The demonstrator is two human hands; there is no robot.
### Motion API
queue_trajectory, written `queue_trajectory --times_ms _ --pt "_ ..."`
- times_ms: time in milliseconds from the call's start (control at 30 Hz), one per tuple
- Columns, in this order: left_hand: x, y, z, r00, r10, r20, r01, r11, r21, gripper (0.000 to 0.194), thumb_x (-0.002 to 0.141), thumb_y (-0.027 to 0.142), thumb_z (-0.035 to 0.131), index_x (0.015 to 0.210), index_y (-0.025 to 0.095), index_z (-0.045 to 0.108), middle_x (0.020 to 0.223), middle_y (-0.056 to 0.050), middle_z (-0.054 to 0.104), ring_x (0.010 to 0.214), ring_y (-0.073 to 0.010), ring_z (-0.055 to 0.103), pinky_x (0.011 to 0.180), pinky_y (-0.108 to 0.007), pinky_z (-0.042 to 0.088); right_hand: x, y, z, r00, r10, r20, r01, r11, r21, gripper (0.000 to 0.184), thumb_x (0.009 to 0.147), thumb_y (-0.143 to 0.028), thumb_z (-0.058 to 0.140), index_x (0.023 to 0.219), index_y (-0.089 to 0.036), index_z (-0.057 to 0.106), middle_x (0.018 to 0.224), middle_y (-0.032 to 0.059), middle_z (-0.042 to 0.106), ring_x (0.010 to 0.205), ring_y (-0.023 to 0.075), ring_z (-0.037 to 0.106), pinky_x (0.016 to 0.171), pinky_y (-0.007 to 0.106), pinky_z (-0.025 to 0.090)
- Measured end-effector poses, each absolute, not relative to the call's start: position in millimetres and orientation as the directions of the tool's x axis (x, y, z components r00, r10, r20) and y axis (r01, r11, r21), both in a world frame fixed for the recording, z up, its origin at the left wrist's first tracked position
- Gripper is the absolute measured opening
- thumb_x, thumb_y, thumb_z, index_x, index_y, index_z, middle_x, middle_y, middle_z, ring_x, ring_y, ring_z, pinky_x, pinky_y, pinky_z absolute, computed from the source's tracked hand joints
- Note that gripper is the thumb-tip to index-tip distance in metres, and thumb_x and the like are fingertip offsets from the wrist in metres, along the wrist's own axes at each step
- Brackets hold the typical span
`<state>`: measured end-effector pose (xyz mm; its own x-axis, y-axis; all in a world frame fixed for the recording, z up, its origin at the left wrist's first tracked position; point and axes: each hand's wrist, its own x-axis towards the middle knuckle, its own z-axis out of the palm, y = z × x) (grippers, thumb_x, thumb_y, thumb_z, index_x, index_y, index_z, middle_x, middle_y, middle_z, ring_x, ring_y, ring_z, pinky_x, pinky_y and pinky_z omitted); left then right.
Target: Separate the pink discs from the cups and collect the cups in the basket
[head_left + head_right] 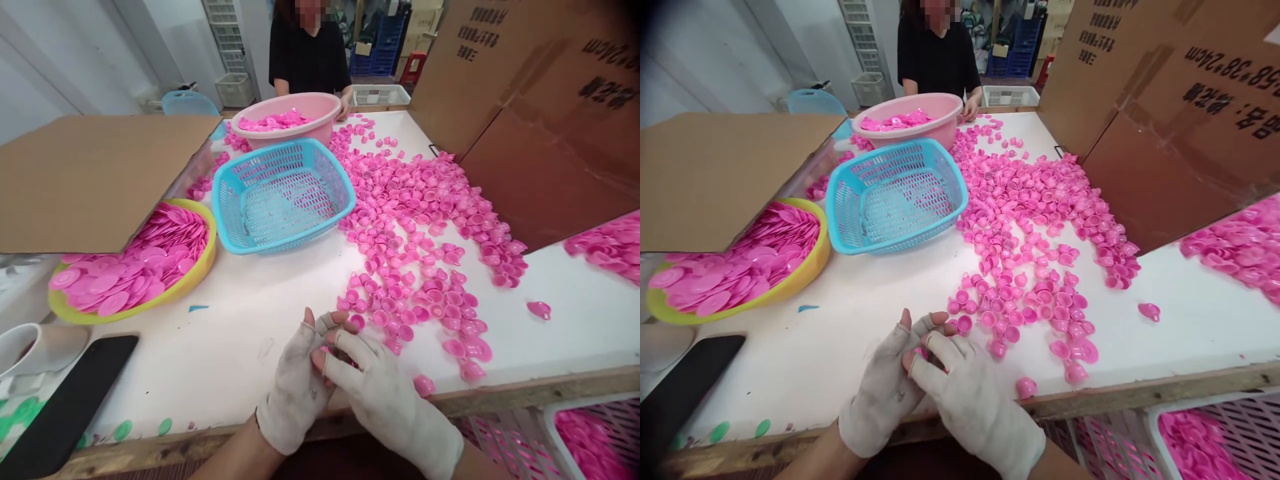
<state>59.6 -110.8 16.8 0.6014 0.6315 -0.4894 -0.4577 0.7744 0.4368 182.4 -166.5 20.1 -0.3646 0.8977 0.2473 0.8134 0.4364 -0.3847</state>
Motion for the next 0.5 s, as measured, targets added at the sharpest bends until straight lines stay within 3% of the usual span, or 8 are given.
queue_trajectory --times_ms 133,200,267,333,367,433,500 --pt "60 -113 13 0.604 0.698 -0.385 -0.434 0.693 0.575 0.058 0.087 0.064 0.032 0.107 0.015 0.057 0.099 -0.011 0.063 0.089 -0.0207 0.061 0.078 -0.035 0.05 196 -170 21 -0.331 0.917 0.222 0.732 0.398 -0.552 0.037 0.089 -0.01 0.042 0.122 -0.023 0.051 0.107 0.0074 0.059 0.096 0.0199 0.055 0.082 0.035 0.049" --pt "58 -108 14 0.556 0.754 -0.35 -0.387 0.607 0.694 0.053 0.087 0.062 0.034 0.104 0.016 0.056 0.1 -0.01 0.062 0.089 -0.0205 0.061 0.08 -0.037 0.05 209 -172 22 -0.281 0.931 0.231 0.68 0.363 -0.637 0.031 0.09 -0.012 0.041 0.117 -0.022 0.052 0.106 0.0075 0.059 0.099 0.0189 0.054 0.083 0.032 0.049" --pt "54 -101 15 0.473 0.82 -0.322 -0.236 0.47 0.85 0.045 0.089 0.055 0.036 0.102 0.016 0.056 0.098 -0.009 0.062 0.086 -0.0196 0.061 0.081 -0.038 0.049 221 -175 20 -0.222 0.947 0.233 0.695 0.322 -0.643 0.024 0.091 -0.014 0.041 0.11 -0.021 0.055 0.102 0.0074 0.059 0.099 0.019 0.054 0.082 0.031 0.049" --pt "49 -94 14 0.384 0.894 -0.232 0.062 0.225 0.972 0.035 0.09 0.046 0.041 0.1 0.017 0.057 0.094 -0.007 0.062 0.08 -0.0181 0.059 0.079 -0.037 0.048 232 -176 12 -0.196 0.958 0.208 0.78 0.281 -0.56 0.022 0.09 -0.012 0.041 0.104 -0.02 0.056 0.098 0.0074 0.06 0.093 0.0198 0.055 0.077 0.031 0.048" --pt "46 -92 12 0.367 0.917 -0.16 0.231 0.076 0.97 0.028 0.089 0.041 0.045 0.099 0.018 0.057 0.093 -0.006 0.061 0.077 -0.0172 0.058 0.077 -0.036 0.047 235 -177 7 -0.196 0.963 0.187 0.831 0.264 -0.49 0.022 0.088 -0.01 0.042 0.101 -0.019 0.057 0.095 0.0073 0.06 0.089 0.02 0.056 0.073 0.031 0.048" --pt "44 -90 5 0.424 0.905 -0.039 0.473 -0.185 0.861 0.02 0.084 0.032 0.054 0.098 0.018 0.057 0.095 -0.005 0.06 0.076 -0.0168 0.055 0.074 -0.034 0.046 239 -178 -4 -0.215 0.965 0.153 0.912 0.254 -0.321 0.023 0.084 -0.005 0.044 0.095 -0.018 0.059 0.09 0.0069 0.06 0.079 0.0198 0.054 0.067 0.032 0.044" --pt "45 -91 -4 0.52 0.854 0.009 0.565 -0.352 0.746 0.019 0.079 0.026 0.059 0.097 0.018 0.056 0.095 -0.005 0.058 0.078 -0.0179 0.054 0.072 -0.034 0.046 238 -179 -12 -0.26 0.957 0.132 0.939 0.282 -0.199 0.022 0.081 -0.002 0.047 0.087 -0.019 0.059 0.083 0.0052 0.059 0.074 0.0193 0.053 0.066 0.032 0.041"
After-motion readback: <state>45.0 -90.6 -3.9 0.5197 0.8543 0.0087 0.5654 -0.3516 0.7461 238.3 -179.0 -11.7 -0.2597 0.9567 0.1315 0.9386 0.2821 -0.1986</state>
